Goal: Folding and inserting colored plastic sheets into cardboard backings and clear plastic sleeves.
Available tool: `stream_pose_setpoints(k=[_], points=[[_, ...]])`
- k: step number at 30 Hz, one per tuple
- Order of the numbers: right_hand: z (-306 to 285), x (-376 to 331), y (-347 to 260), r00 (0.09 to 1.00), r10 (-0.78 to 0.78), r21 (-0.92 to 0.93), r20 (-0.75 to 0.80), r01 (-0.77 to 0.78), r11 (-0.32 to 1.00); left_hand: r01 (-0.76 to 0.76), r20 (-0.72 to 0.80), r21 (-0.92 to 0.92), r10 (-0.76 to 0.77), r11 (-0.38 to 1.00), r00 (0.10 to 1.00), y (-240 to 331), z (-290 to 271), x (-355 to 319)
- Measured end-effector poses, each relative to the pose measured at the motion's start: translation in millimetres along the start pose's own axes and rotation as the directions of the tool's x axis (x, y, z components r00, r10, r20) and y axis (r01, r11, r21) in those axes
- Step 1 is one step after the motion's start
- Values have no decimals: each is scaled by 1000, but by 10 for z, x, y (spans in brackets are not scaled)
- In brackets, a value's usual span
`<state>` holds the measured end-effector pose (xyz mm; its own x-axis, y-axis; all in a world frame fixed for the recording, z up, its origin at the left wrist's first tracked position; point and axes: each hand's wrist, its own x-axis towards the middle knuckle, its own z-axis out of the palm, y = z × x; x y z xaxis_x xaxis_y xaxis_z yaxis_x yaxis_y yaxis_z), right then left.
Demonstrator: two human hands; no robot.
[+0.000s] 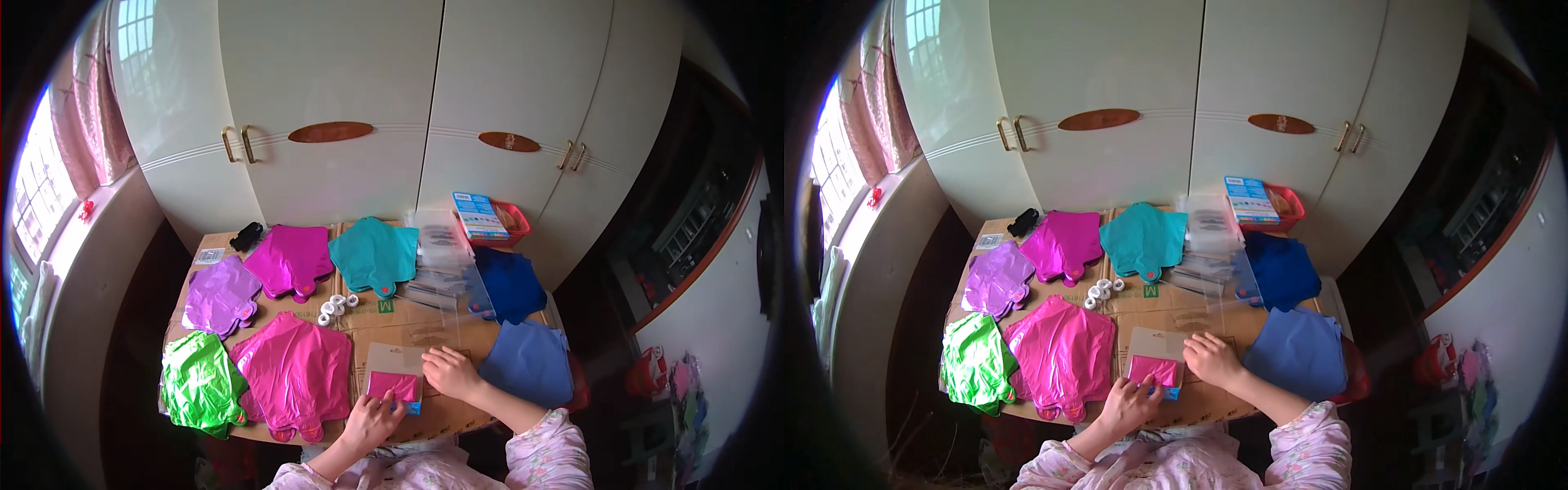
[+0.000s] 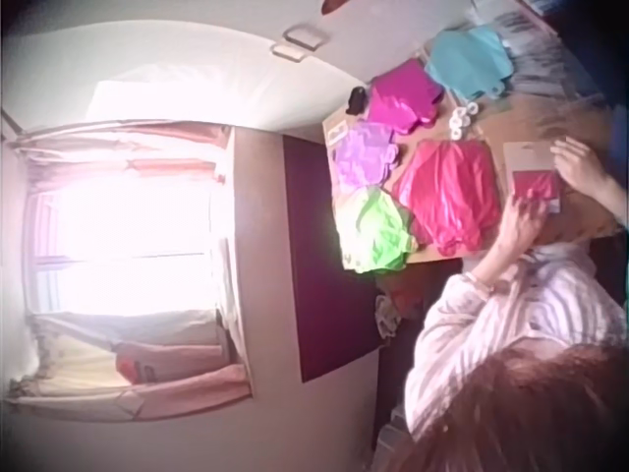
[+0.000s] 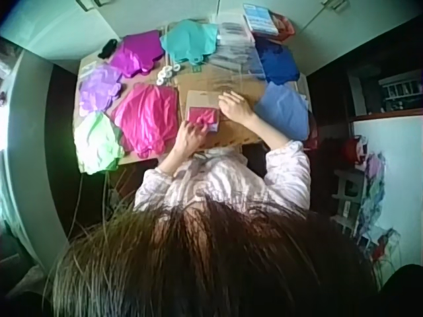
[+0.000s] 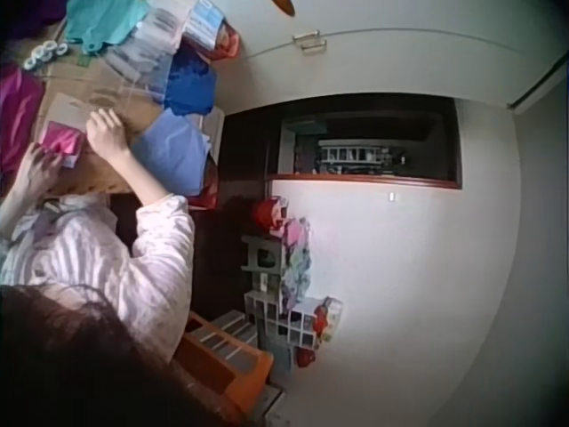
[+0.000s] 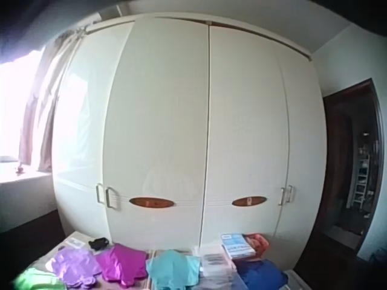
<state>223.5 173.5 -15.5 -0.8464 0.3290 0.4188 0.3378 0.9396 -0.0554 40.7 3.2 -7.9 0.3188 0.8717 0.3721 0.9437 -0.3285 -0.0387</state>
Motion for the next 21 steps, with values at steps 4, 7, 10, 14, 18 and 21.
stream_pose_setpoints(k=[4,7,10,14,18,21], points=[[-101,-32,-77,992,120,103,-30,-116,988,105,-28,-67,-107,992,994,-29,-91,-173],[-13,-101,-21,978,205,103,35,-208,973,213,-80,-122,-223,969,971,-23,-161,-207],[30,-138,-4,979,205,79,-8,-204,976,216,-106,-130,-230,968,967,-5,-163,-221],[125,-143,25,986,153,19,-63,-152,988,71,-36,-69,-73,995,997,21,-206,-279],[158,-121,25,989,121,-66,-83,-127,990,-61,44,16,61,998,997,-2,-241,-301],[171,-103,-4,983,138,-63,-119,-147,987,-85,46,18,84,996,995,2,-273,-281]])
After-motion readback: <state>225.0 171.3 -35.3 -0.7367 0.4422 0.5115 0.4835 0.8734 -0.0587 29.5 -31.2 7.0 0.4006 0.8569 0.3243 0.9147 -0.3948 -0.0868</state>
